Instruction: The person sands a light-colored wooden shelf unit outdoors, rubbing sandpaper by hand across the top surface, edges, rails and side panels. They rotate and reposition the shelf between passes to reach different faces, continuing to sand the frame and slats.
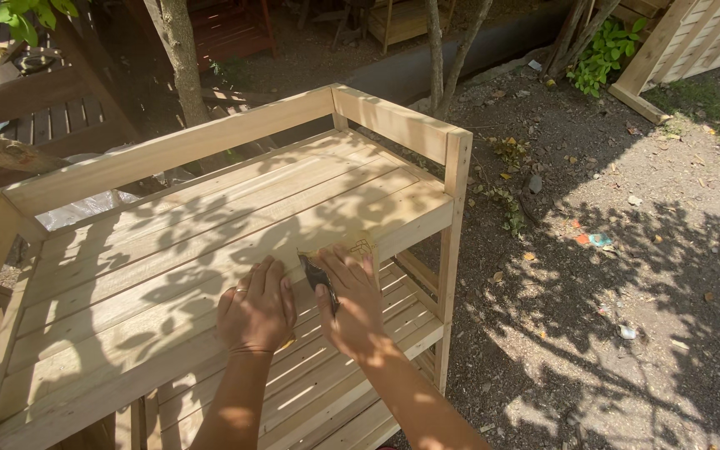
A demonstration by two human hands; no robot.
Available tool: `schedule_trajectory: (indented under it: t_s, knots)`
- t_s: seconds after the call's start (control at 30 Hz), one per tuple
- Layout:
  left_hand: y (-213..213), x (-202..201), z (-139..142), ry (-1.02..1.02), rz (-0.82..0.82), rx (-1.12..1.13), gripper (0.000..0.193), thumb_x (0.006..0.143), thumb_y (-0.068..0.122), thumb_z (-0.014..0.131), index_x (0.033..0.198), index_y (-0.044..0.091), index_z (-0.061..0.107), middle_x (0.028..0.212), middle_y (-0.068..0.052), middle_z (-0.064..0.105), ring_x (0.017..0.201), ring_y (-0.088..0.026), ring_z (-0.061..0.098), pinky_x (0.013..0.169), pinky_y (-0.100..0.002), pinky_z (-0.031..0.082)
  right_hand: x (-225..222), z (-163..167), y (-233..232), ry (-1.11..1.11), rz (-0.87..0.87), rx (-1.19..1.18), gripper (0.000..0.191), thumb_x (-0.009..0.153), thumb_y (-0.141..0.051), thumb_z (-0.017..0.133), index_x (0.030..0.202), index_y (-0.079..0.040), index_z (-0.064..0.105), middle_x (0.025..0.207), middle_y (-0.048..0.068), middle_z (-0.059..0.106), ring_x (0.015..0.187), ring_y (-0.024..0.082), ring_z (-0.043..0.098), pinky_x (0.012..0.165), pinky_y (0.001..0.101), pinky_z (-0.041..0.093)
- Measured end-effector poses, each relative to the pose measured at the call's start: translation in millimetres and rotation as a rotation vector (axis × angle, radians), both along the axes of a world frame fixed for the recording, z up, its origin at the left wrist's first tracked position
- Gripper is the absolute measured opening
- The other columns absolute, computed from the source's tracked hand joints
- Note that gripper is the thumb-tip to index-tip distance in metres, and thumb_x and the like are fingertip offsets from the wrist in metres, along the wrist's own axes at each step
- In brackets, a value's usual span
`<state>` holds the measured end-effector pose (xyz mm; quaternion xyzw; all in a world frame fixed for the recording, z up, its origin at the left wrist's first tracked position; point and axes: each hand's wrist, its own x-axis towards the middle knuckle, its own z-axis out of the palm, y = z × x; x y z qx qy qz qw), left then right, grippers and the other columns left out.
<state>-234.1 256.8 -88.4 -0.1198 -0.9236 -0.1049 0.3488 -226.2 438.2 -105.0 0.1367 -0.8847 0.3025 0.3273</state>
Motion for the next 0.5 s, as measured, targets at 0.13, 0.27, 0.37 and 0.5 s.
schedule_trajectory:
  t_s: [0.13, 0.27, 0.37, 0.5]
  knots:
    - [-1.3, -0.9, -0.8, -0.027, -0.005, -0.026, 0.030, 0.100, 0.029, 0.052, 0.118, 0.017, 0.071, 0.127, -0.002, 0.073, 0.115, -0.019, 0.069, 0.090, -0.037, 0.053, -15.7, 9.1, 56.8, -0.064, -0.067, 0.031, 0.035, 0.100, -0.024, 0.054, 0.129, -0.013, 0.069, 0.133, 0.009, 0.067, 0.136, 0.031, 0.057, 0.125, 0.0641, 0.023]
    - [-0.3, -2.7, -0.9, -0.039, 0.018, -0.024, 0.031, 0.098, 0.030, 0.051, 0.117, 0.017, 0.071, 0.128, -0.002, 0.073, 0.114, -0.019, 0.070, 0.088, -0.037, 0.053, -44.4, 31.9, 112.5, -0.182, -0.423, -0.071, 0.040, 0.103, -0.028, 0.051, 0.137, -0.014, 0.065, 0.131, 0.016, 0.064, 0.129, 0.035, 0.057, 0.127, 0.0560, 0.030]
    - [-0.2, -2.9, -0.2, -0.051, 0.048, -0.071, 0.032, 0.094, 0.031, 0.052, 0.116, 0.016, 0.071, 0.126, -0.001, 0.073, 0.111, -0.019, 0.070, 0.087, -0.038, 0.053, -19.1, 22.5, 40.4, 0.043, -0.287, -0.058, 0.036, 0.103, -0.025, 0.053, 0.132, -0.006, 0.065, 0.138, 0.016, 0.062, 0.138, 0.037, 0.053, 0.126, 0.0611, 0.022]
    - [-1.3, -1.3, 0.8, -0.023, -0.004, 0.009, 0.027, 0.099, 0.028, 0.054, 0.117, 0.017, 0.071, 0.126, -0.001, 0.072, 0.110, -0.018, 0.070, 0.087, -0.037, 0.052, 12.6, 10.3, -9.6, -0.004, 0.075, -0.007, 0.037, 0.099, -0.022, 0.053, 0.132, -0.009, 0.066, 0.140, 0.009, 0.065, 0.139, 0.034, 0.054, 0.124, 0.0598, 0.024]
